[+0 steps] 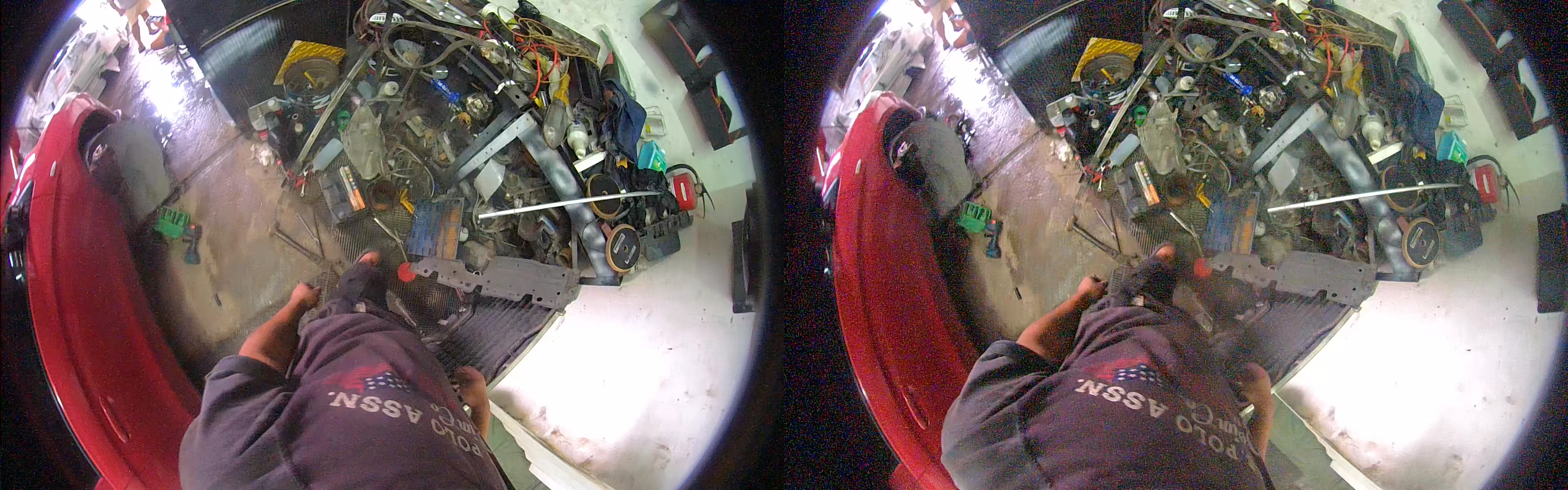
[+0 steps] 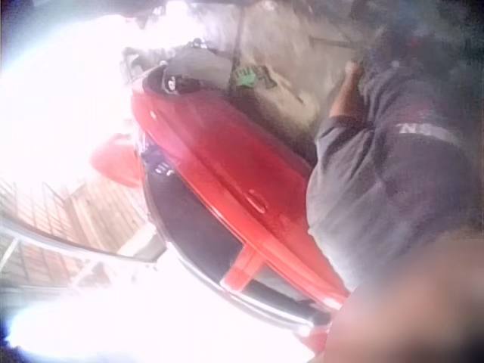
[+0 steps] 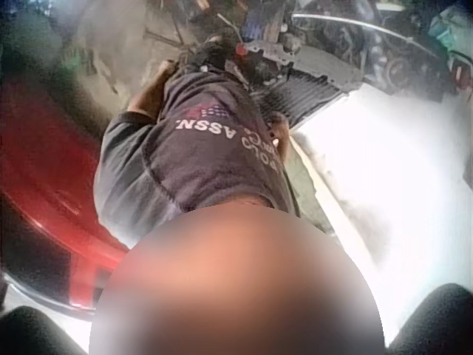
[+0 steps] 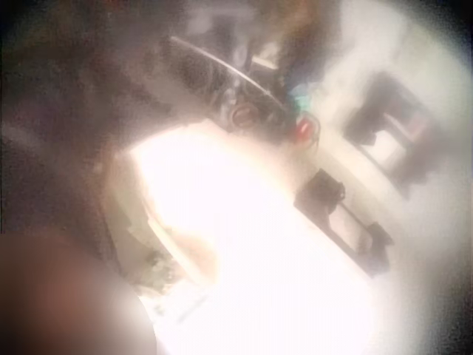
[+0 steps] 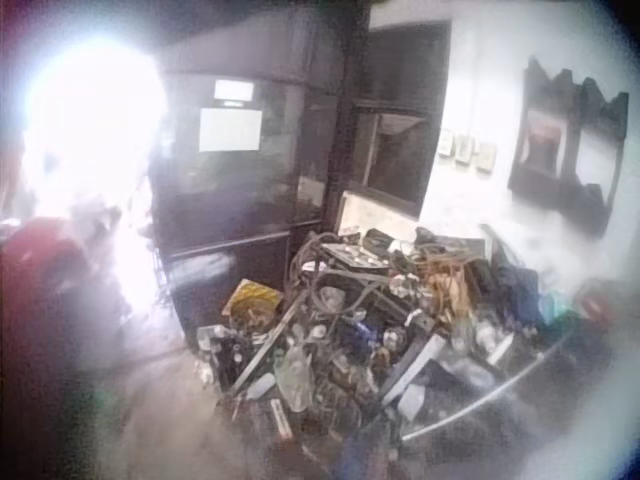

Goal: The person works on a car engine with the hood open, using a wrench and a long metal pipe to loosen or adjust components. They retrieve the pipe from a cluttered workbench, return to the engine bay, and apply force with the pipe while manipulating engine parts.

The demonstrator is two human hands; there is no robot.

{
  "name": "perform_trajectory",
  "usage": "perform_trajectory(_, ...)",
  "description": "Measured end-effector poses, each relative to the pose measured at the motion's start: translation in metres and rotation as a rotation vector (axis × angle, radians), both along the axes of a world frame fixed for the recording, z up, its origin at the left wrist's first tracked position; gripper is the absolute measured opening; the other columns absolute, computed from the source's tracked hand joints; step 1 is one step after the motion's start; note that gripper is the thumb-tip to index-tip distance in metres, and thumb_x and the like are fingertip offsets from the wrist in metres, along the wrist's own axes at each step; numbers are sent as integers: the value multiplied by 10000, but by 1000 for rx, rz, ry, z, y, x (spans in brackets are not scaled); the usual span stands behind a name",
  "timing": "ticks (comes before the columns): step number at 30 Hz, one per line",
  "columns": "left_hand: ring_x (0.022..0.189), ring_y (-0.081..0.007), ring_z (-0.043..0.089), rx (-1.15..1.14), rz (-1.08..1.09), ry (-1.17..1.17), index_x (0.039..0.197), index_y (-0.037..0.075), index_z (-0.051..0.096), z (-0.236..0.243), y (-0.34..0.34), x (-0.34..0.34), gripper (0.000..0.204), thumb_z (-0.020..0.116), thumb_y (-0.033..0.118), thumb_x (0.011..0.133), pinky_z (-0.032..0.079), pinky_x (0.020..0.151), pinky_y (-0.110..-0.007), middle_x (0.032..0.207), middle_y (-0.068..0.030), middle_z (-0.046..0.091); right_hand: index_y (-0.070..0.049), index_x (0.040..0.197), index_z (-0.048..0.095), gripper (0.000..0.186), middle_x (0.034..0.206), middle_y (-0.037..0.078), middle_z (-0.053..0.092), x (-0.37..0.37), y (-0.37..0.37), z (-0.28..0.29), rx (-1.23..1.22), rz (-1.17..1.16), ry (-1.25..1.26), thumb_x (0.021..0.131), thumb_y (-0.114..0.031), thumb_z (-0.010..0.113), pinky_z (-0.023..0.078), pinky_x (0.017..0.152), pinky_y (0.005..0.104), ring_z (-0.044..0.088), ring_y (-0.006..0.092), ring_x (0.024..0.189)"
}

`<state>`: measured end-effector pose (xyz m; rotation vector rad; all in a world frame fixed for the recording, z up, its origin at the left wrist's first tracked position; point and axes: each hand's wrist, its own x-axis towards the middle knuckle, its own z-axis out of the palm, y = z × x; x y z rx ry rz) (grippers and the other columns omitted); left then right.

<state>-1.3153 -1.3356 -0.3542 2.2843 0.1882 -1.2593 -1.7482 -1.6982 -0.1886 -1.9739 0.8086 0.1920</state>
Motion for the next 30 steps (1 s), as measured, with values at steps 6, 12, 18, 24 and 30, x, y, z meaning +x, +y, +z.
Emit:
perform_trajectory(6, 978, -388, 676, 166, -70, -45, 930, -29, 717, 11, 125, -67, 507, 667, 458, 799, 524, 822, -430, 1016, -262, 690, 21, 1057, 660, 288, 848, 122, 707, 53, 14, 5, 58, -9, 159, 925, -235, 655, 530, 676, 353, 685, 206, 720)
perform_trajectory(12, 991, -412, 666, 135, 67, -97, 936, -36, 710, 31, 156, -70, 453, 656, 395, 809, 521, 827, -453, 1047, -278, 672, 26, 1048, 666, 306, 842, 142, 715, 98, 28, 22, 67, 23, 206, 912, -249, 669, 529, 712, 363, 692, 225, 737)
perform_trajectory(18, 911, -373, 700, 110, -107, -43, 951, -17, 723, 31, 225, -57, 428, 670, 397, 852, 532, 763, -438, 973, -249, 703, 61, 1061, 643, 278, 804, 107, 689, 141, 33, 12, -86, 212, 218, 938, -189, 647, 526, 627, 313, 667, 173, 676)
perform_trajectory(24, 922, -281, 715, 172, 248, -85, 1001, -47, 717, 8, 300, -23, 464, 756, 364, 790, 539, 801, -392, 994, -229, 722, -35, 1035, 691, 319, 998, 189, 706, 265, 80, 38, -52, 241, 393, 899, -321, 659, 515, 847, 427, 676, 347, 960)
perform_trajectory(30, 836, -277, 708, -167, 640, 153, 1066, -13, 660, 24, 345, 89, 330, 650, 282, 918, 530, 670, -411, 929, -156, 723, 5, 1004, 683, 263, 825, 120, 704, 382, 142, 57, -194, 382, 184, 921, -243, 651, 523, 662, 337, 667, 178, 705)
